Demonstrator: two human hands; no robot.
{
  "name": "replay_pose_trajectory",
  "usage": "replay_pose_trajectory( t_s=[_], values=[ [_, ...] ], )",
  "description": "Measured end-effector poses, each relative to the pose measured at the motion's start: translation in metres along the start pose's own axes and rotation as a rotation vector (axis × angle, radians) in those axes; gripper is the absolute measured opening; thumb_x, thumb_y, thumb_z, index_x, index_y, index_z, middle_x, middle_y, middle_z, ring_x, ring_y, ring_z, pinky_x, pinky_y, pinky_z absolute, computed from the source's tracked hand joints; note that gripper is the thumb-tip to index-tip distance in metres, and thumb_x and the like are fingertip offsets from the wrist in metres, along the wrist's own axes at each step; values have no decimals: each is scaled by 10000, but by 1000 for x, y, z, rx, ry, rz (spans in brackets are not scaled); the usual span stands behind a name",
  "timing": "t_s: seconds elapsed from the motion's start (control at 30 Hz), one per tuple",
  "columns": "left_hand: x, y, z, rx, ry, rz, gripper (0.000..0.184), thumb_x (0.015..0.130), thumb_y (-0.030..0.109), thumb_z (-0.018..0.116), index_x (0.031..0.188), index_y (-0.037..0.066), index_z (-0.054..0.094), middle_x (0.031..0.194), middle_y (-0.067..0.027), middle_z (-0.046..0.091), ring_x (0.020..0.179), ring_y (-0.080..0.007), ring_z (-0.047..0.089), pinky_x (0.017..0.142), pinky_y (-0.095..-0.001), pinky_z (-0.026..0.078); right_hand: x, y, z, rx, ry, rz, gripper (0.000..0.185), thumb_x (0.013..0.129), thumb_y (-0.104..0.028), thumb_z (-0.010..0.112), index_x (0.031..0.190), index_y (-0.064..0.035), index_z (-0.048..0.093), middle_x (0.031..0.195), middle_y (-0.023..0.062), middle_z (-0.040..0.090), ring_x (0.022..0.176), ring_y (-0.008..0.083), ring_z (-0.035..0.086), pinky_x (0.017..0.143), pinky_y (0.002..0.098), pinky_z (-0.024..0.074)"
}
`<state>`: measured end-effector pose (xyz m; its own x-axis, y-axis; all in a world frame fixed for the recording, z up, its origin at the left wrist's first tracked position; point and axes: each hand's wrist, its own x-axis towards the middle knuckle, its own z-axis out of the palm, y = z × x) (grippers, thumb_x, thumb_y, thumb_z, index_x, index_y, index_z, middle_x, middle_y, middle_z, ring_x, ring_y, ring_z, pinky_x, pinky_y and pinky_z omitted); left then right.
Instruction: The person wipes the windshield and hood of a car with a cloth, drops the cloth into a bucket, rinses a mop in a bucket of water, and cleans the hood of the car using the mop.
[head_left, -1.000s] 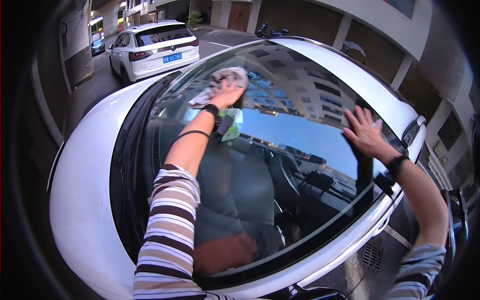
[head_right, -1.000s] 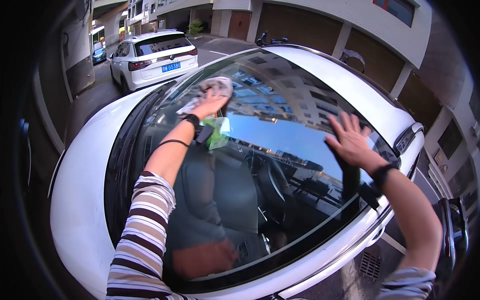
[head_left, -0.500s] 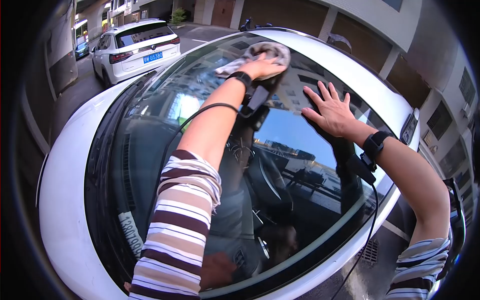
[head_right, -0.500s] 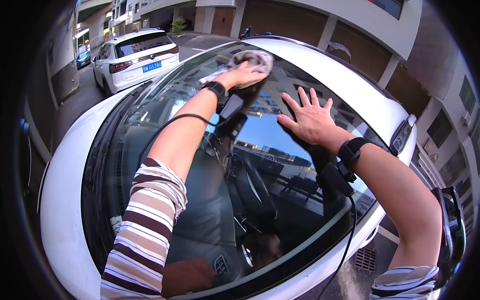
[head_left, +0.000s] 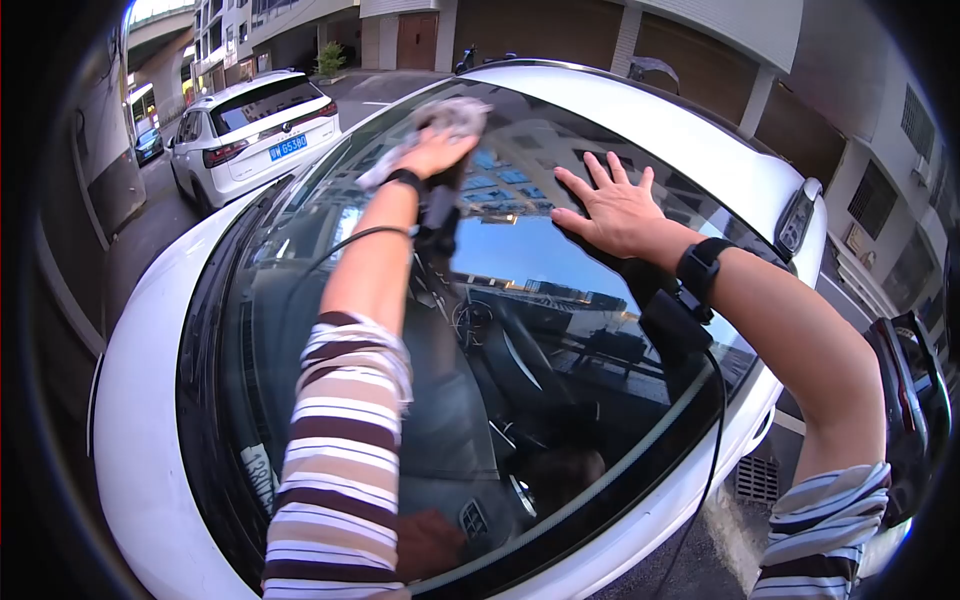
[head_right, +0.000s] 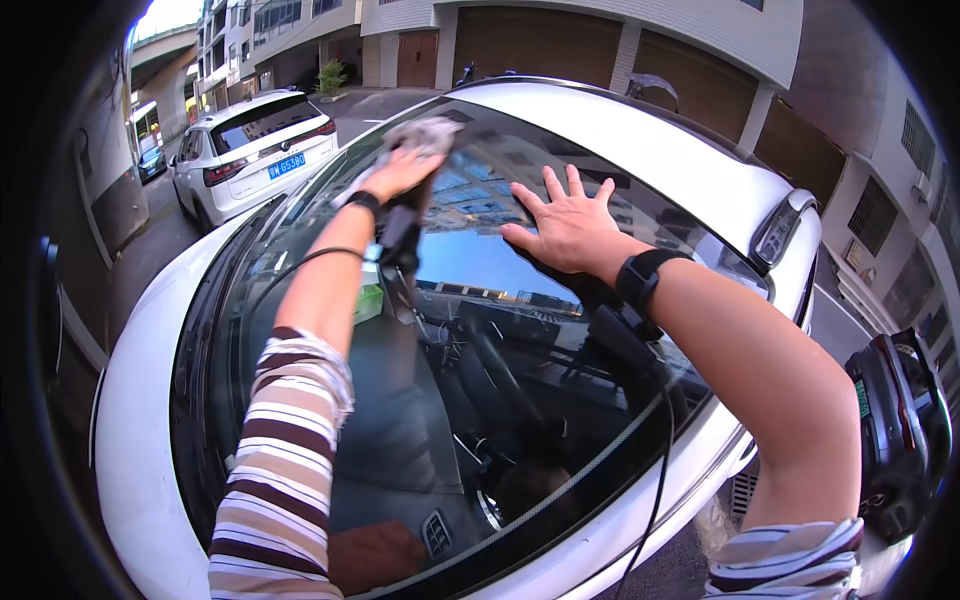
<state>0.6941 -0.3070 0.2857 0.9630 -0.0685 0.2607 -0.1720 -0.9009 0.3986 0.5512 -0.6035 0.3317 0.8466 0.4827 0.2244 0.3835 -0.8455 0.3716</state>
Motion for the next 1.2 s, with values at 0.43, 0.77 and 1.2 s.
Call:
replay_pose_trajectory(
  t_s=[0.43, 0.77, 1.2],
  values=[
    [-318, -156, -23, -47, -207, -611, 875, 848, 689, 358, 1479, 153, 76, 1517, -235, 9, 1395, -421, 6, 1126, -479, 97, -2, -5, -14, 66, -143, 51, 708, 894, -651, 246, 1473, -251, 168, 1535, 145, 81, 1410, 372, 22, 1033, 694, 57],
    [-525, 54, 13, 86, -278, 102, 595, 938, 467, 388, 1413, 110, 343, 1493, -271, -56, 1335, -543, -108, 1009, -694, 106, -139, -115, -15, 594, -224, -725, 671, 936, -568, 329, 1401, -85, 344, 1453, 191, 304, 1379, 302, 227, 1115, 446, 181],
    [-376, 278, 50, 0, -235, 418, 663, 899, 645, 264, 1416, 240, 357, 1515, -205, 97, 1359, -509, -43, 1033, -678, 44, -242, 66, -55, 1041, 663, 143, 388, 953, -349, 452, 979, 13, 592, 860, 233, 614, 782, 356, 590, 731, 396, 456]
  ],
)
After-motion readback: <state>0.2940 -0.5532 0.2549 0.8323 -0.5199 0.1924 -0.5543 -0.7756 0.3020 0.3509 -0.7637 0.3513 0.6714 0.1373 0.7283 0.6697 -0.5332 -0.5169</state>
